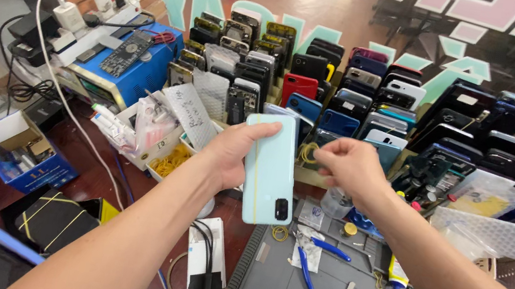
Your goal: The person applies a thin yellow strip to the back of a light blue smartphone, then sprays the phone with a can and wipes the surface with a cloth. The person handles the phone and tools on a cluttered workbench in a repair shop.
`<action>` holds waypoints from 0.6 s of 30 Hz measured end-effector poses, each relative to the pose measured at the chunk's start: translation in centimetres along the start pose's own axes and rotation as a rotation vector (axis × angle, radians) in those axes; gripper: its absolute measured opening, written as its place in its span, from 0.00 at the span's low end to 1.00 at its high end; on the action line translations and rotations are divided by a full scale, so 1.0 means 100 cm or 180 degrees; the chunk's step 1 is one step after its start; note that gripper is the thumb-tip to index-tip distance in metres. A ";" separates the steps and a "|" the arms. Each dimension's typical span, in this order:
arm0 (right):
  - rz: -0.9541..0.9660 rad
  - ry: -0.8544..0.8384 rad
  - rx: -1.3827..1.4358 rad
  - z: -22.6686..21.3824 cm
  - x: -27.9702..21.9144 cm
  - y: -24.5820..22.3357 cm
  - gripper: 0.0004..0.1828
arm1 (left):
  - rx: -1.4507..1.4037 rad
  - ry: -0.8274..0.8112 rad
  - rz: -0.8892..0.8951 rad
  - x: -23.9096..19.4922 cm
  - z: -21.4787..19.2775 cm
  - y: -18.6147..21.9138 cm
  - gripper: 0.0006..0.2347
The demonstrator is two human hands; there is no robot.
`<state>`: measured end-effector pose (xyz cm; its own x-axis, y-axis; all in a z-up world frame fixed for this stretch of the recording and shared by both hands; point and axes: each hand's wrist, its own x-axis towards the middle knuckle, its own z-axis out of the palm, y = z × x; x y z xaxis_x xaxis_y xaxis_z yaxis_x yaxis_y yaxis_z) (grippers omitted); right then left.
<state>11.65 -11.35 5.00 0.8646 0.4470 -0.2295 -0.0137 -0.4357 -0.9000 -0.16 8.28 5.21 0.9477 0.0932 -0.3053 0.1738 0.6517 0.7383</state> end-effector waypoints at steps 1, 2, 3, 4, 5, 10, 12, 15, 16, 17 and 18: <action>-0.0175 0.0108 0.0147 -0.008 -0.001 -0.015 0.10 | 0.0048 -0.0064 0.0052 -0.002 0.008 -0.002 0.13; -0.0347 0.0185 0.0301 -0.010 -0.003 -0.027 0.09 | 0.0095 -0.0097 0.0105 -0.007 0.012 -0.003 0.13; -0.0519 0.0263 0.0454 -0.011 -0.007 -0.036 0.09 | 0.0144 -0.0102 0.0149 -0.010 0.017 -0.004 0.13; -0.0551 0.0201 0.0559 -0.012 -0.011 -0.044 0.08 | 0.0191 -0.0099 0.0199 -0.012 0.023 -0.004 0.13; -0.0584 0.0139 0.0663 -0.013 -0.016 -0.050 0.08 | 0.0237 -0.0097 0.0249 -0.014 0.028 -0.005 0.13; -0.0560 -0.0261 0.0949 -0.022 -0.035 -0.062 0.07 | 0.0280 -0.0073 0.0504 -0.022 0.050 -0.003 0.14; -0.0501 -0.0320 0.0967 -0.025 -0.038 -0.063 0.07 | 0.0295 -0.0061 0.0520 -0.022 0.054 -0.002 0.16; -0.0715 -0.0393 0.0733 -0.025 -0.042 -0.062 0.07 | 0.0217 -0.0151 0.0463 -0.022 0.052 -0.004 0.19; -0.0818 -0.0369 0.0603 -0.026 -0.043 -0.062 0.07 | 0.0134 -0.0266 0.0455 -0.020 0.052 -0.006 0.19; -0.0921 -0.0344 0.0473 -0.026 -0.044 -0.062 0.06 | 0.0051 -0.0382 0.0448 -0.017 0.052 -0.007 0.18; -0.1014 -0.0323 0.0340 -0.026 -0.046 -0.062 0.06 | -0.0051 -0.0437 0.0425 -0.014 0.051 -0.008 0.18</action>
<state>9.06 -12.78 12.62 0.7796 0.6251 0.0383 0.1918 -0.1800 -0.9648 -0.23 3.78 8.08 0.9898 0.0768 -0.1197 0.0409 0.6524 0.7568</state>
